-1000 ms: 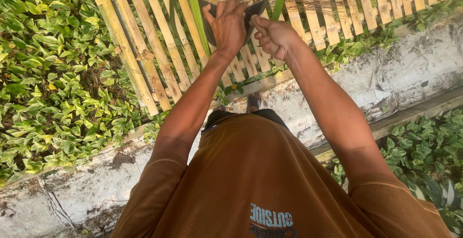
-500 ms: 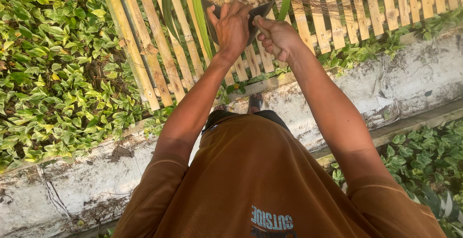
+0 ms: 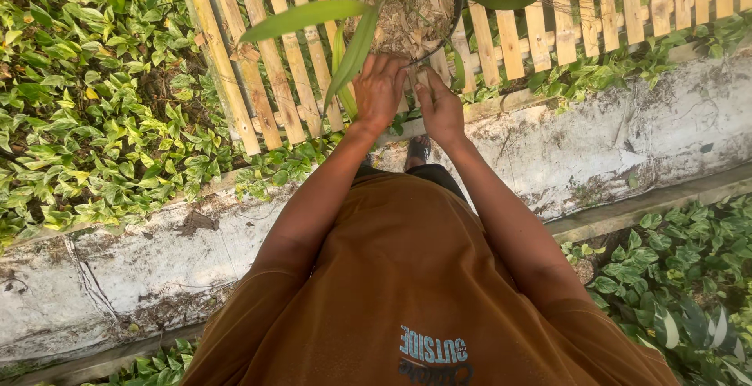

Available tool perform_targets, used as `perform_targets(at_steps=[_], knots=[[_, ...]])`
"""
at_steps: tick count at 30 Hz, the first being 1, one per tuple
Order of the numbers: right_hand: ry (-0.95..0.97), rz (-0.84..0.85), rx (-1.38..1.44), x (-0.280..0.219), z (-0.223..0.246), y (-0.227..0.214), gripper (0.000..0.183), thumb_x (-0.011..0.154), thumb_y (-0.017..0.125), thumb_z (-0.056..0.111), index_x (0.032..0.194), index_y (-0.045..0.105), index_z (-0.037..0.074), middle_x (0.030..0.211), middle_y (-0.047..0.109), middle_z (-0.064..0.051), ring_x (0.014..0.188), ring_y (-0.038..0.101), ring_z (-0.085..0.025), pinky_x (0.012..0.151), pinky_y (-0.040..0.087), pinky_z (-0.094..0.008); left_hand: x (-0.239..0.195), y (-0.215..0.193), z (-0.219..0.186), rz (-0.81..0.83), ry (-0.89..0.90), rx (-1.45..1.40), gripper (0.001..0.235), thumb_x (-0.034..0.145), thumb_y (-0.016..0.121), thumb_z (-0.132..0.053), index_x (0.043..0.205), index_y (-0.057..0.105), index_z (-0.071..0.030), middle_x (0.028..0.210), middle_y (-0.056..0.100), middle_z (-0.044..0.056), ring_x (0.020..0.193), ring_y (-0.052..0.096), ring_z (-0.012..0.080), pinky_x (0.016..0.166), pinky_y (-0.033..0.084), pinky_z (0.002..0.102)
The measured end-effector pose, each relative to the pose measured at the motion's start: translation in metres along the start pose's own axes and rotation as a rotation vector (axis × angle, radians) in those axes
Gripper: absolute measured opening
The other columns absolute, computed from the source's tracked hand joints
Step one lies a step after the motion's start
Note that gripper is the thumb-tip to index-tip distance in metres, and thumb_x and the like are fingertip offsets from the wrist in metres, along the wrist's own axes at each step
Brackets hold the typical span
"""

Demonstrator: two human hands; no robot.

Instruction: The person tends to potted plants on a wooden slatted table by removing debris and adjusting the plants. They use a small brush to sweep the surface and handle the plants with their hands, occasionally using a small wooden stick to adjust the soil or plant position.

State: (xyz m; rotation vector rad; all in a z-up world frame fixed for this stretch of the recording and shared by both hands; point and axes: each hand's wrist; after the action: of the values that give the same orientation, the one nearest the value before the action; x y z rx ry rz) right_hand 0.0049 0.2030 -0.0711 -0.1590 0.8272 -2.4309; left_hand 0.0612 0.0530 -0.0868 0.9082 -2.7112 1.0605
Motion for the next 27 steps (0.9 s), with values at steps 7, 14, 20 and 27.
perform_targets(at_steps=[7,14,20,27], knots=[[0.065,-0.017,0.158,0.007,-0.007,0.018,0.039,0.111,0.050,0.031,0.137,0.061,0.003,0.073,0.061,-0.011,0.063,0.057,-0.016,0.058,0.045,-0.033,0.005,-0.001,0.001,-0.085,0.164,0.258,0.009,0.091,0.074,-0.017,0.099,0.076,-0.018,0.101,0.072,-0.003,0.101,0.061,0.0213,0.106,0.030,0.061],[0.655,0.426,1.310,0.019,-0.009,-0.010,0.041,0.110,0.047,0.041,0.133,0.059,0.009,0.070,0.048,0.003,0.053,0.036,-0.005,0.045,0.031,-0.020,0.013,-0.002,0.005,0.046,0.243,0.312,0.012,0.094,0.071,-0.016,0.105,0.076,-0.016,0.102,0.073,0.001,0.103,0.063,0.0241,0.106,0.036,0.051],[0.171,0.018,0.169,0.009,-0.014,0.015,0.041,0.112,0.050,0.040,0.136,0.060,0.008,0.074,0.053,0.001,0.056,0.040,-0.007,0.048,0.034,-0.023,0.024,-0.004,0.009,0.030,0.316,0.415,0.007,0.090,0.070,-0.016,0.094,0.075,-0.013,0.095,0.073,0.003,0.092,0.064,0.0235,0.089,0.049,0.046],[0.515,0.070,0.818,0.018,-0.012,0.023,0.039,0.112,0.052,0.038,0.137,0.059,0.008,0.079,0.059,-0.003,0.058,0.047,-0.009,0.053,0.039,-0.027,0.029,-0.007,0.006,-0.033,0.332,0.352,0.009,0.087,0.068,-0.018,0.094,0.072,-0.014,0.095,0.072,0.002,0.093,0.064,0.0249,0.091,0.049,0.047]])
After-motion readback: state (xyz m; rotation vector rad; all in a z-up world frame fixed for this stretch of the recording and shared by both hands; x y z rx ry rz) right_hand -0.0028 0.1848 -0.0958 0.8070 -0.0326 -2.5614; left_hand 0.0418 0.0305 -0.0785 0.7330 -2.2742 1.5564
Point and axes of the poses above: each hand's wrist, its own x-axis towards the middle knuckle, its own y-axis out of the palm, z = x × y
